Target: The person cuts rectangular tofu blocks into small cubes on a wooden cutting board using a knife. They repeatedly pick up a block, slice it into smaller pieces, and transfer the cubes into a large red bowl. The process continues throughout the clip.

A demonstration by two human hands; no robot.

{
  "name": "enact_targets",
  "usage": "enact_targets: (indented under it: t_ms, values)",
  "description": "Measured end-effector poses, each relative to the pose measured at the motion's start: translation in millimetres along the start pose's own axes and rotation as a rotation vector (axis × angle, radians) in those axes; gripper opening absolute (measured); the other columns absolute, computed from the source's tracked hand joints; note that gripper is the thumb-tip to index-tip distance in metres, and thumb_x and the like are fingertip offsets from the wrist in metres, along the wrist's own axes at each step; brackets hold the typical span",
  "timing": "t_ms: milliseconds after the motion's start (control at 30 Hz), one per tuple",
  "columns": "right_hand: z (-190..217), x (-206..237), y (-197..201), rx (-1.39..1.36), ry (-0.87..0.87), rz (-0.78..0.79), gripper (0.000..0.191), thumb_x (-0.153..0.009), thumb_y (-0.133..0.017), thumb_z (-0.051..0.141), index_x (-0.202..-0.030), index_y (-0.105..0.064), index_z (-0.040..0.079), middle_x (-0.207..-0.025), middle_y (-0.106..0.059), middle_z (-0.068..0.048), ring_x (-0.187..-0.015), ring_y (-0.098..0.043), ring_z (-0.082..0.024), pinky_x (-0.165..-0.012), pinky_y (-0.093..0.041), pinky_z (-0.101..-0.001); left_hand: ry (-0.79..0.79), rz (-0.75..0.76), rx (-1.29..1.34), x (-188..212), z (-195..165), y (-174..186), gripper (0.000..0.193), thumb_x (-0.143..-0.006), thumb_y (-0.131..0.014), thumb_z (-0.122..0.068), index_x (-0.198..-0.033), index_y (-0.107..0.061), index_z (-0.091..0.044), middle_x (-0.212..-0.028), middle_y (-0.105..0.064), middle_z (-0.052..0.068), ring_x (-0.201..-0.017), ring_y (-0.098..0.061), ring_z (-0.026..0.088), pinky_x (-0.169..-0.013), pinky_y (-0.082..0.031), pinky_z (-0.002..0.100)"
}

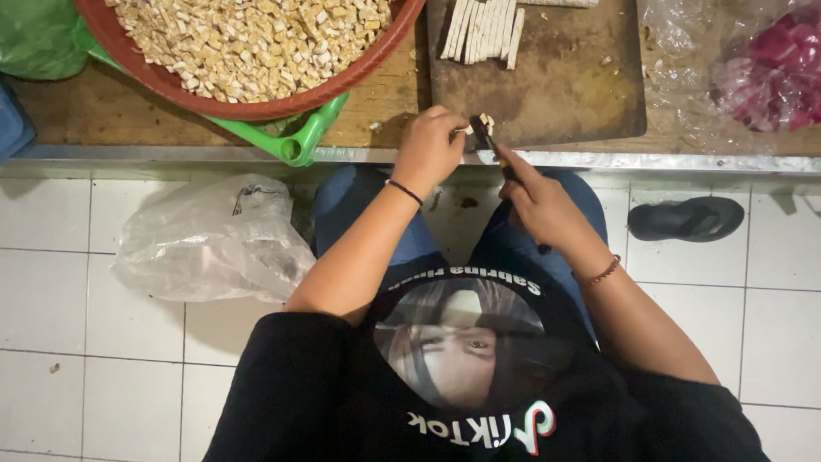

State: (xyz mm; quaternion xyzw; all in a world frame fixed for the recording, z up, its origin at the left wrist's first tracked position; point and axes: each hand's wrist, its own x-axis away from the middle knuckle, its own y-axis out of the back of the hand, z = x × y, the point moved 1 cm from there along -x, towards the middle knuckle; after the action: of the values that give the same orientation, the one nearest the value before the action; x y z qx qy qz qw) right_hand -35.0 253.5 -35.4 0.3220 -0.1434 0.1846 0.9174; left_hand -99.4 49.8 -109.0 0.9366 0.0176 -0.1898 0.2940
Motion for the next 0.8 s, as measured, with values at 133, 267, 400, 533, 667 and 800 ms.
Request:
enact_targets:
  t_ms: [133, 267, 400, 533, 667, 800]
  values:
    - [4, -4, -2, -0.020, -0.013, -0.001, 0.059, -0.098, -0.048, 0.017, -0.156, -0.041, 0.025, -0.100, -0.076, -0.015, -0.070, -0.073, -0.029, -0.071, -0.058, -0.0398, 0.076, 0.016, 0.003, -1, 3, 0, 0.006, -0.083, -0.073, -0.010, -0.088, -0.075, -0.006, -0.089, -0.069, 0.014, -0.084, -0.069, 0.035, -0.075, -0.055, 0.043]
    - [5, -13, -9, 0.096, 0.261, -0.056, 0.060, -0.099, -0.049, 0.014, -0.157, -0.040, 0.021, -0.109, -0.073, -0.021, -0.087, -0.073, -0.036, -0.080, -0.055, -0.0440, 0.074, 0.014, -0.016, -1, 2, 0, 0.005, -0.083, -0.072, -0.010, -0.086, -0.073, -0.005, -0.090, -0.070, 0.013, -0.085, -0.069, 0.036, -0.074, -0.055, 0.044]
    - [4, -20, -13, 0.120, 0.196, -0.025, 0.061, -0.098, -0.047, 0.014, -0.158, -0.038, 0.023, -0.103, -0.073, -0.022, -0.086, -0.073, -0.038, -0.081, -0.055, -0.0453, 0.094, 0.009, -0.009, -1, -2, 2, 0.005, -0.083, -0.071, -0.009, -0.085, -0.073, -0.005, -0.089, -0.069, 0.013, -0.084, -0.069, 0.035, -0.074, -0.055, 0.043]
    - [5, -22, -15, 0.154, 0.190, -0.018, 0.061, -0.099, -0.047, 0.014, -0.158, -0.037, 0.022, -0.095, -0.074, -0.022, -0.082, -0.073, -0.037, -0.078, -0.054, -0.0453, 0.114, 0.017, 0.002, -1, -4, 3, 0.006, -0.083, -0.071, -0.010, -0.086, -0.073, -0.005, -0.089, -0.069, 0.013, -0.083, -0.069, 0.035, -0.073, -0.055, 0.043]
    - [4, -16, -14, 0.060, 0.086, 0.030, 0.057, -0.100, -0.044, 0.016, -0.156, -0.038, 0.024, -0.093, -0.075, -0.017, -0.073, -0.075, -0.028, -0.073, -0.058, -0.0407, 0.081, 0.007, 0.008, -1, -2, 3, 0.007, -0.083, -0.072, -0.010, -0.087, -0.073, -0.005, -0.089, -0.069, 0.014, -0.084, -0.069, 0.036, -0.074, -0.055, 0.043]
    - [2, -7, -14, 0.023, -0.002, 0.059, 0.060, -0.098, -0.044, 0.016, -0.157, -0.037, 0.027, -0.090, -0.076, -0.014, -0.067, -0.073, -0.024, -0.068, -0.059, -0.0381, 0.061, 0.005, -0.024, -1, -1, 2, 0.008, -0.083, -0.073, -0.010, -0.088, -0.073, -0.005, -0.088, -0.070, 0.014, -0.084, -0.069, 0.036, -0.074, -0.056, 0.044]
